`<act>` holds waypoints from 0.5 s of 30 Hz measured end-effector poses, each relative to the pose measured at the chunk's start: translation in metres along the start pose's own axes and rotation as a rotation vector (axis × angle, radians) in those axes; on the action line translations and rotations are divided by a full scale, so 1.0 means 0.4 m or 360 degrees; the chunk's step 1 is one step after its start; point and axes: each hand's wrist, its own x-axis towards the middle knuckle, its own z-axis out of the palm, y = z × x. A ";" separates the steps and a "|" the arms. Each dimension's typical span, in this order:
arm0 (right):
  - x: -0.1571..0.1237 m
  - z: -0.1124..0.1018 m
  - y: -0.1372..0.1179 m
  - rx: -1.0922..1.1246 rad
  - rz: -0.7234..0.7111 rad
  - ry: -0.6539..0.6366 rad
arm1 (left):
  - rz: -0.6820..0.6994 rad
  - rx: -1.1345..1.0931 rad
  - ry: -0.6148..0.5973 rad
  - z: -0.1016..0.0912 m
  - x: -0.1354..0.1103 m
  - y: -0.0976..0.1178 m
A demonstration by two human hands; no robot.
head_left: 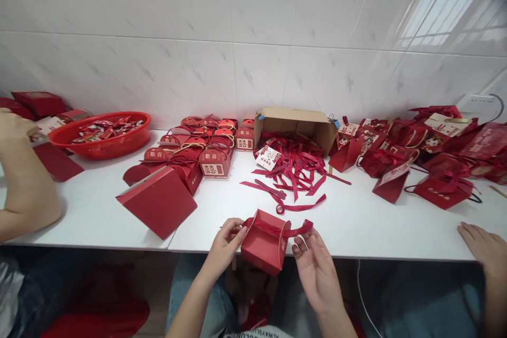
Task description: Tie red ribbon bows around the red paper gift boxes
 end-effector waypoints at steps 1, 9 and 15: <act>0.002 0.000 -0.005 0.0056 0.0041 0.0000 | -0.0008 -0.0012 0.0051 -0.006 -0.001 -0.005; 0.005 0.002 -0.027 0.0319 0.0257 -0.0074 | -0.0109 -0.0033 0.0349 -0.036 -0.072 -0.019; 0.002 0.019 -0.012 0.0367 0.0321 -0.0042 | -0.0204 -0.0144 0.0166 0.014 -0.096 -0.020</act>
